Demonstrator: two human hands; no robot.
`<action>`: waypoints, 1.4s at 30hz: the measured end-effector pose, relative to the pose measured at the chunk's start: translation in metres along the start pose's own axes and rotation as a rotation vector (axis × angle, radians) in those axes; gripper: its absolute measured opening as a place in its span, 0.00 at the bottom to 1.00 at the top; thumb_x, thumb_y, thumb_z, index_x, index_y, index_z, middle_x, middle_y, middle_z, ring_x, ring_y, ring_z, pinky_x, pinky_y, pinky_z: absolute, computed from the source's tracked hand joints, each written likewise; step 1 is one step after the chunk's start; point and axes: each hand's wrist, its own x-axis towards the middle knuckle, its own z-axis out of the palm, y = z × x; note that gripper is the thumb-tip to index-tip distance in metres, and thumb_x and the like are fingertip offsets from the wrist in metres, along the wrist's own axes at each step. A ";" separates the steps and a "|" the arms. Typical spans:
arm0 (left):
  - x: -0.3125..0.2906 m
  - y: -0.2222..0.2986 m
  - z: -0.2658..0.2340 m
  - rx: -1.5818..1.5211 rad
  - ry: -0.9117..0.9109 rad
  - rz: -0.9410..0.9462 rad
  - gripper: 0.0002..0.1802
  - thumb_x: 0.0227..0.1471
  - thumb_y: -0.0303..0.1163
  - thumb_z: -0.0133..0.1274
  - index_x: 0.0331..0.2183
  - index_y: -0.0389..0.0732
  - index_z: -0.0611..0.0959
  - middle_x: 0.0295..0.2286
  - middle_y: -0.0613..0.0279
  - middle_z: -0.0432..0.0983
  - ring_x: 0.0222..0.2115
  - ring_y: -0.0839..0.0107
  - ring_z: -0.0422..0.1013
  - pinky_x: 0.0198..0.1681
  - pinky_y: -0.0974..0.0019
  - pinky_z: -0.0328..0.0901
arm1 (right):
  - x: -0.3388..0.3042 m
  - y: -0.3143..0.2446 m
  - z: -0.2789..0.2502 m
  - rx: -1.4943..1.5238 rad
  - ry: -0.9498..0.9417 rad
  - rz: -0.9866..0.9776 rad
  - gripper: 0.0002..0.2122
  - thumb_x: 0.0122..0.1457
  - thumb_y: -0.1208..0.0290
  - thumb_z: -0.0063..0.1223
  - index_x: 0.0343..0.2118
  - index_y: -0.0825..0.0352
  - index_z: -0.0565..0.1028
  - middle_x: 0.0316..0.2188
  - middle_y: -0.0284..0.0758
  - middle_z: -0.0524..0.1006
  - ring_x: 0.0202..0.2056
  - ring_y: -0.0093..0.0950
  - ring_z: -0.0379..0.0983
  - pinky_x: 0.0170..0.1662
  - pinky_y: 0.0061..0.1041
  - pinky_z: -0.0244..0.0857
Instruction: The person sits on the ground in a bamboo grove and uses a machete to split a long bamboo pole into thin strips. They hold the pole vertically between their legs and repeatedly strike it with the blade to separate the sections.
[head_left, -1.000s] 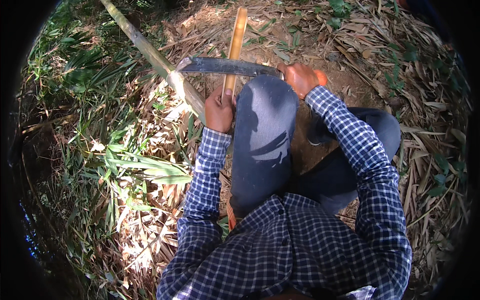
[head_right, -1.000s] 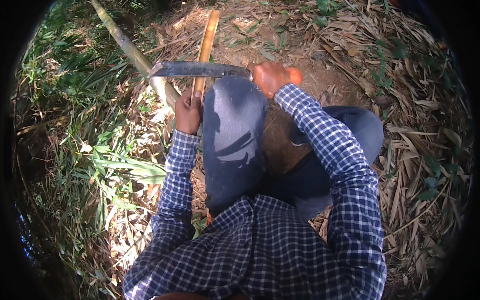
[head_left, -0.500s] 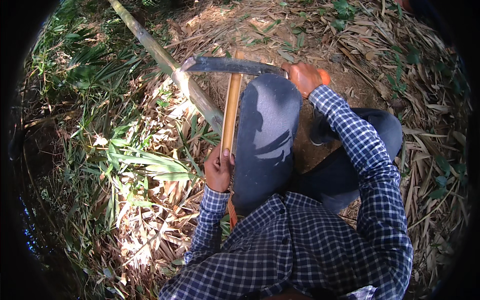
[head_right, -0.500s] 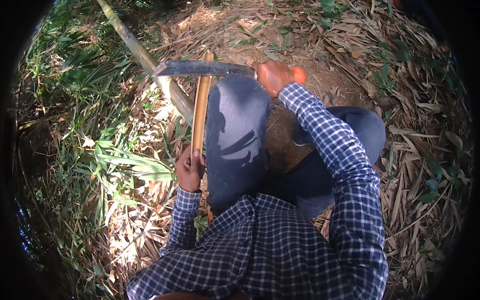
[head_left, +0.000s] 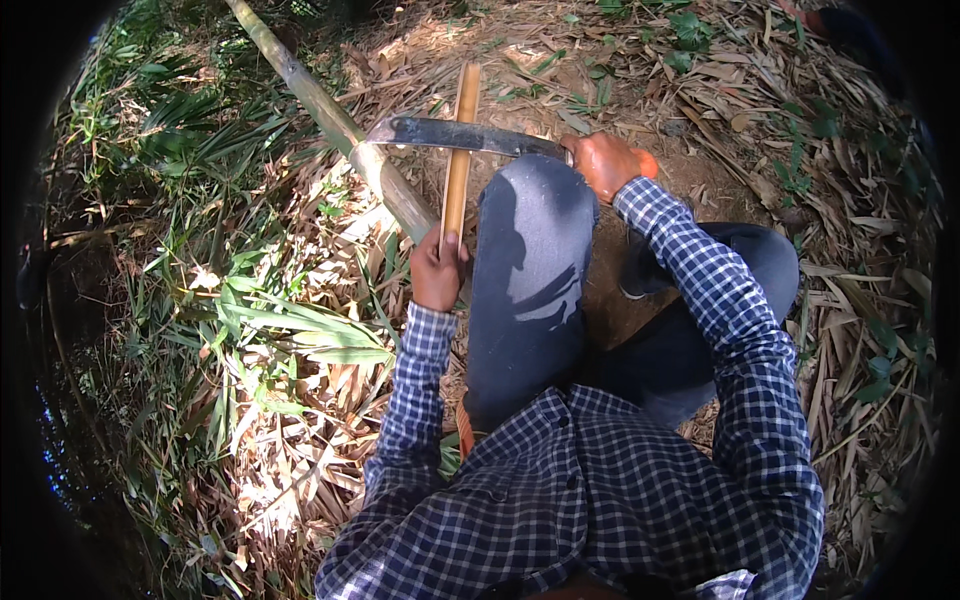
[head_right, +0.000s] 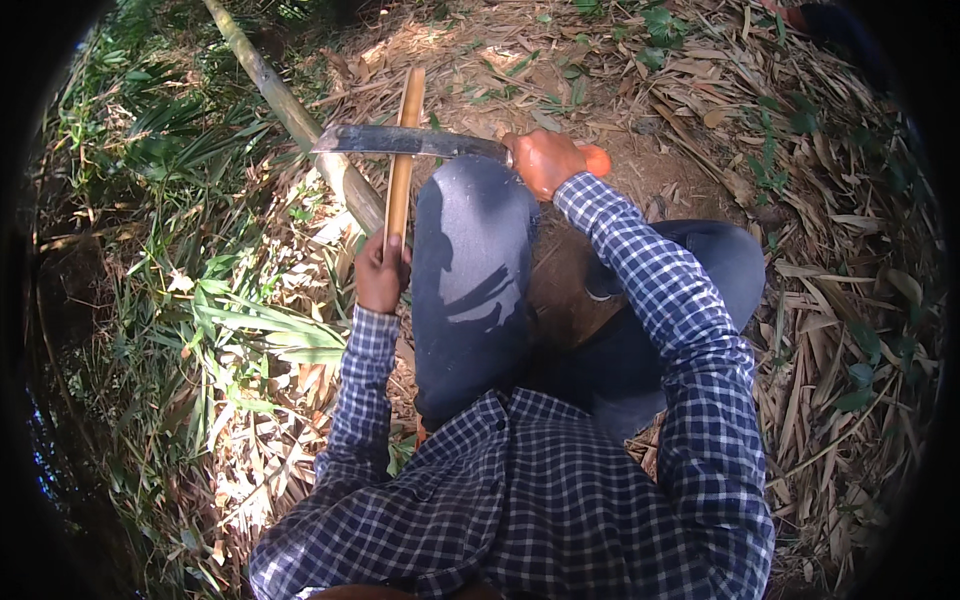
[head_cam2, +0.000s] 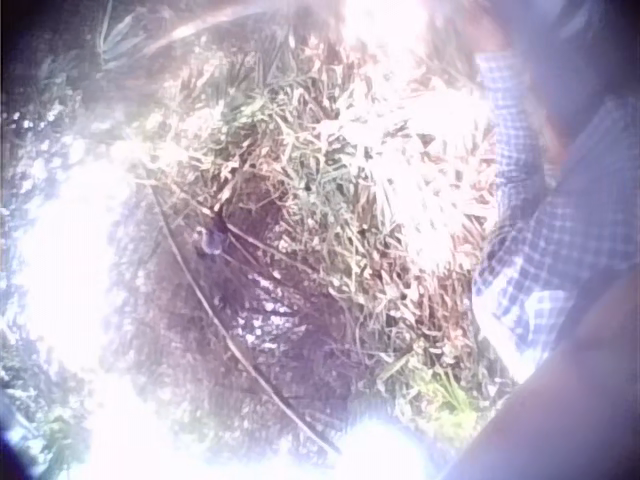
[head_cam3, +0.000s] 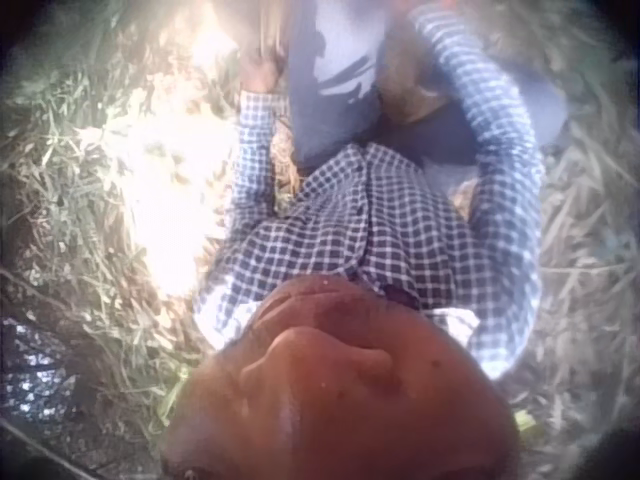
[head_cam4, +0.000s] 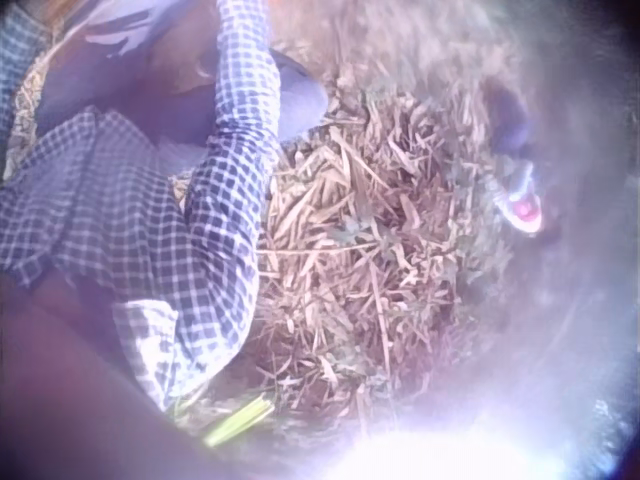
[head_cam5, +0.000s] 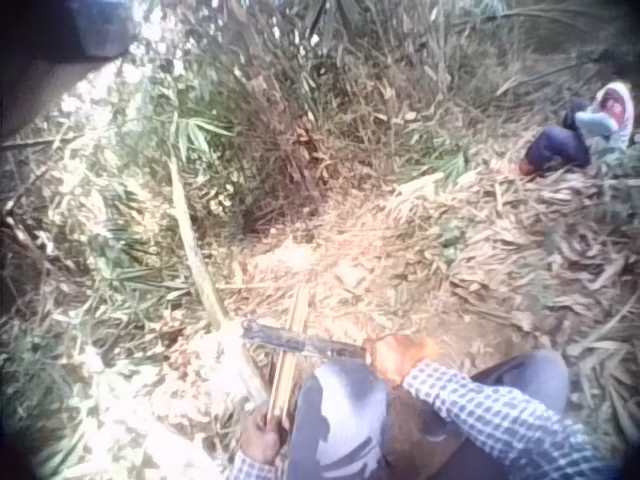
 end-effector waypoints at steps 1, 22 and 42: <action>0.032 0.004 0.006 0.142 0.001 0.080 0.14 0.63 0.34 0.45 0.32 0.35 0.79 0.16 0.69 0.69 0.15 0.83 0.61 0.17 0.75 0.55 | 0.001 0.001 0.001 -0.023 0.014 -0.006 0.10 0.51 0.72 0.50 0.36 0.66 0.77 0.24 0.46 0.78 0.29 0.44 0.78 0.33 0.42 0.71; -0.028 0.011 0.007 -0.021 -0.037 0.041 0.17 0.63 0.35 0.46 0.46 0.33 0.78 0.18 0.72 0.68 0.14 0.87 0.58 0.16 0.79 0.50 | -0.002 0.007 0.003 -0.018 0.011 0.020 0.10 0.53 0.70 0.53 0.37 0.66 0.77 0.25 0.45 0.79 0.30 0.43 0.78 0.33 0.41 0.70; 0.073 0.031 0.034 0.039 -0.024 0.138 0.13 0.63 0.32 0.46 0.39 0.34 0.79 0.18 0.68 0.71 0.15 0.83 0.62 0.18 0.75 0.57 | 0.003 0.013 0.010 0.011 0.008 -0.035 0.10 0.53 0.69 0.52 0.37 0.66 0.76 0.21 0.45 0.77 0.27 0.43 0.77 0.34 0.42 0.70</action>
